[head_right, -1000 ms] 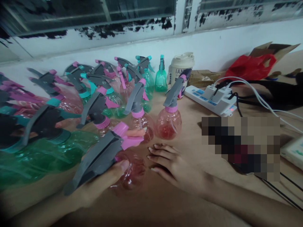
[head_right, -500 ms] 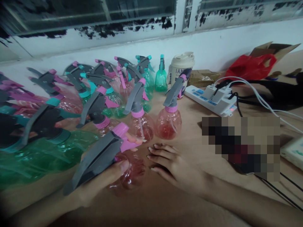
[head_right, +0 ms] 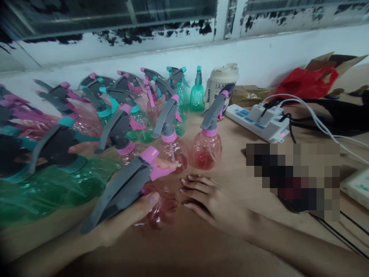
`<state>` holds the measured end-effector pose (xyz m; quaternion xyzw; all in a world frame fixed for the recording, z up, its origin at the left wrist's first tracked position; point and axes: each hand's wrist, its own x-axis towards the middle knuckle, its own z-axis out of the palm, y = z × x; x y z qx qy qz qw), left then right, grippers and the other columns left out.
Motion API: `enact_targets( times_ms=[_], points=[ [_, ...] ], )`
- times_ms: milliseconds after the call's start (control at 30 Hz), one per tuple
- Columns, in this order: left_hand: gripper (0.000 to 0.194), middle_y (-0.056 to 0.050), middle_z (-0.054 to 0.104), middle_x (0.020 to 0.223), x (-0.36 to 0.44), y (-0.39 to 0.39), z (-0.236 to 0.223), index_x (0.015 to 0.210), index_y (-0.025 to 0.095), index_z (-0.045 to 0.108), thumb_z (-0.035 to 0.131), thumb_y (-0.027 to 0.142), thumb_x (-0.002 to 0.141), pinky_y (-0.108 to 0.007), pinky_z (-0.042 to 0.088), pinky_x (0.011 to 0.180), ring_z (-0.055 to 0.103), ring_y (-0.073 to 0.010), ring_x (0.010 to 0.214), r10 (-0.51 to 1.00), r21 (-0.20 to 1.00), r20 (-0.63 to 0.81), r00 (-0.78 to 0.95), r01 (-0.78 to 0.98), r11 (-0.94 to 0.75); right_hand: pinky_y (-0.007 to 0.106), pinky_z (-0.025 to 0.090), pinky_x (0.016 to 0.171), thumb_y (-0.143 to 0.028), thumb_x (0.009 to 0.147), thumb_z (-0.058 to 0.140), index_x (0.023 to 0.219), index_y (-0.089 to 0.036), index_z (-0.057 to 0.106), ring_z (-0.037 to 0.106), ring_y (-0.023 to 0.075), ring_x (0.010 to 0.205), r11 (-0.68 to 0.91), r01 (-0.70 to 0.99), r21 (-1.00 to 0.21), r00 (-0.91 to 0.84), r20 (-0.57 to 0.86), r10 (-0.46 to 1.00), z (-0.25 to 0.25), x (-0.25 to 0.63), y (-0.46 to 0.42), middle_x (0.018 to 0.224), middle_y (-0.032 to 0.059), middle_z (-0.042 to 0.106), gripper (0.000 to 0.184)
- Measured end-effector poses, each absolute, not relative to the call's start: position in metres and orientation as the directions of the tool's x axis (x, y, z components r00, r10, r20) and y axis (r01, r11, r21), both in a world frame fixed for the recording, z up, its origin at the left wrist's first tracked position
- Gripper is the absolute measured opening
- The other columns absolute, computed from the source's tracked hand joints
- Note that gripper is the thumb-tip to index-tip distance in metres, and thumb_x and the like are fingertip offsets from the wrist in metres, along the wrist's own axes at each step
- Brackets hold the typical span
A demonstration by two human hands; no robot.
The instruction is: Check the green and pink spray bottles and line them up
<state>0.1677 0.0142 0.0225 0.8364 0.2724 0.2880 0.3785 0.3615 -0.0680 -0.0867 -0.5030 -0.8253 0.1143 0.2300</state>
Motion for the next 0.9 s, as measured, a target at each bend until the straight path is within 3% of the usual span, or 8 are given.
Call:
enact_targets(
  times_ms=[367,567,733,900],
  points=[
    [0.015,-0.001,0.066,0.076,0.171,0.014,0.023,0.083,0.025,0.056,0.051,0.019,0.071,-0.035,0.054,0.078,0.066,-0.022,0.078,0.599,0.722,0.32,0.734,0.22,-0.656,0.043,0.038,0.103,-0.033,0.088,0.051,0.126,-0.021,0.05,0.043,0.0201,0.125,0.464,0.75,-0.471,-0.355,0.304,0.884,-0.088,0.364,-0.067,0.127,0.0077,0.056,0.04],
    [0.014,-0.001,0.065,0.074,0.17,0.013,0.015,0.086,0.025,0.057,0.054,0.021,0.072,-0.035,0.055,0.07,0.064,-0.0208,0.067,0.636,0.722,0.321,0.702,0.253,-0.644,0.045,0.037,0.103,-0.044,0.08,0.059,0.135,-0.02,0.036,0.041,0.0232,0.126,0.44,0.692,-0.572,-0.324,0.299,0.898,-0.074,0.364,-0.071,0.134,0.0125,0.048,0.065],
    [0.016,0.001,0.065,0.073,0.178,0.005,0.01,0.095,0.026,0.056,0.051,0.025,0.08,-0.031,0.056,0.061,0.062,-0.0155,0.056,0.655,0.82,0.239,0.717,0.213,-0.532,0.04,0.039,0.101,-0.052,0.069,0.068,0.138,-0.02,0.028,0.044,0.0232,0.123,0.426,0.631,-0.648,-0.301,0.302,0.905,-0.049,0.355,-0.083,0.134,0.0121,0.047,0.085],
    [0.028,-0.004,0.065,0.102,0.199,-0.012,0.007,0.107,0.024,0.051,0.056,0.023,0.079,-0.038,0.052,0.086,0.064,-0.0204,0.087,0.641,0.816,0.334,0.691,0.129,-0.563,0.039,0.046,0.092,-0.055,0.068,0.068,0.133,-0.023,0.032,0.052,0.0247,0.113,0.353,0.64,-0.682,-0.19,0.305,0.933,-0.038,0.345,-0.103,0.124,0.0095,0.053,0.081]
  ],
)
